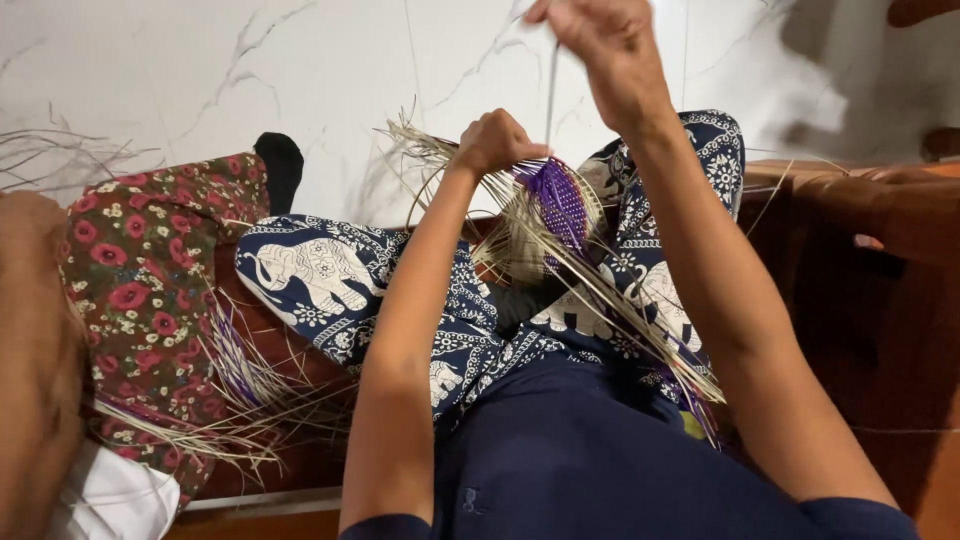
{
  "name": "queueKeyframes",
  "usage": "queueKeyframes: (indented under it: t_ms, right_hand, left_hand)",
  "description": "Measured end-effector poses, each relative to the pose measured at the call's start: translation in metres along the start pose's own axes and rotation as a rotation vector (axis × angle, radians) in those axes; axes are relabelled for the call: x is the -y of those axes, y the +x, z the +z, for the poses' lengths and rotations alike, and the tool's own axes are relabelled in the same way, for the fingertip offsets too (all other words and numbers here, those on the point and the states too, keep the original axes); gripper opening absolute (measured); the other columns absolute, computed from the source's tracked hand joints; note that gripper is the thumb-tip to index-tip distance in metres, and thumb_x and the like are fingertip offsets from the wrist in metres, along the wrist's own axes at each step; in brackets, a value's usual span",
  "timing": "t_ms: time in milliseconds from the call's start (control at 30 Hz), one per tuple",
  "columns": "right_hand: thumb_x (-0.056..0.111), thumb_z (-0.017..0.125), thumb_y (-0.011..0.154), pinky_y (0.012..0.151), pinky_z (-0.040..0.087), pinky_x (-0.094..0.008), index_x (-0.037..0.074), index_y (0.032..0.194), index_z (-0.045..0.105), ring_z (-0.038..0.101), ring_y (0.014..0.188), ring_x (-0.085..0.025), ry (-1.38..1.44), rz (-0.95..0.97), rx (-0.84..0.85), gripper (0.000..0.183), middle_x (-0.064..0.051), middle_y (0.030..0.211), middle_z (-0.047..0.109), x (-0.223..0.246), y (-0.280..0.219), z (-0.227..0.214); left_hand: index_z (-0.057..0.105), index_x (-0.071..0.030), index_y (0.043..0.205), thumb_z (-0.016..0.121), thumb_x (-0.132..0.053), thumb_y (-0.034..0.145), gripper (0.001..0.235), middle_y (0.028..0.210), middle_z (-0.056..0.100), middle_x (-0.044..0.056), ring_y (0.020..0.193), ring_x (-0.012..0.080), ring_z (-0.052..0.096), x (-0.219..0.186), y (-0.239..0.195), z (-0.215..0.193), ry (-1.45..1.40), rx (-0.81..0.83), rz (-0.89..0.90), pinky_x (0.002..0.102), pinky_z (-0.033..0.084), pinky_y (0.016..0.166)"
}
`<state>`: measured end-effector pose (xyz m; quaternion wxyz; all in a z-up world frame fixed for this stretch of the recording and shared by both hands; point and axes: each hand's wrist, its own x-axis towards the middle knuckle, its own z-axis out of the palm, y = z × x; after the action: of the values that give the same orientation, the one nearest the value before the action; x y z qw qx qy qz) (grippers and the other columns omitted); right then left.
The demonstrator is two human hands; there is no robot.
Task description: The person sits cross-legged on the floor and weaves a basket using natural fibers and purple strands. They interlace the strands through a circular frame, pulling and tightening the weave to build up the basket's structure.
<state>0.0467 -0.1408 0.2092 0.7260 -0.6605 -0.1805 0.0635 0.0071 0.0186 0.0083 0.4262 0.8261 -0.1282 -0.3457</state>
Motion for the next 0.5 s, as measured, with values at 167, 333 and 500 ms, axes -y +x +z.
queueKeyframes:
  t_ms: [167, 333, 500]
  right_hand:
    - [0.052, 0.045, 0.102, 0.1, 0.047, -0.04, 0.007, 0.114, 0.069, 0.063, 0.115, -0.026, -0.337, 0.301, 0.227, 0.052, -0.014, 0.118, 0.068, -0.061, -0.022, -0.013]
    - [0.067, 0.062, 0.087, 0.08, 0.054, -0.051, 0.008, 0.093, 0.078, 0.066, 0.098, -0.044, -0.514, 1.075, 0.31, 0.061, -0.024, 0.096, 0.071, -0.144, -0.083, -0.015]
    - [0.028, 0.061, 0.093, 0.072, 0.05, -0.035, 0.012, 0.086, 0.075, 0.066, 0.082, -0.025, -0.393, 0.923, 0.166, 0.022, -0.008, 0.08, 0.067, -0.196, -0.089, -0.023]
  left_hand:
    - [0.048, -0.027, 0.058, 0.068, -0.037, 0.087, 0.037, 0.057, 0.048, -0.013, 0.057, 0.0083, 0.043, -0.04, 0.0, 0.001, 0.36, 0.12, -0.393, 0.027, 0.037, 0.055]
    - [0.07, -0.007, 0.081, 0.078, -0.012, 0.072, 0.013, 0.072, 0.069, 0.014, 0.074, 0.0433, 0.074, 0.034, 0.025, 0.05, 0.512, -0.343, -0.057, 0.057, 0.06, 0.069]
    - [0.065, -0.01, 0.103, 0.085, -0.011, 0.074, 0.036, 0.089, 0.07, 0.02, 0.088, 0.0459, 0.072, 0.008, -0.012, 0.023, 0.194, -0.378, 0.11, 0.056, 0.058, 0.079]
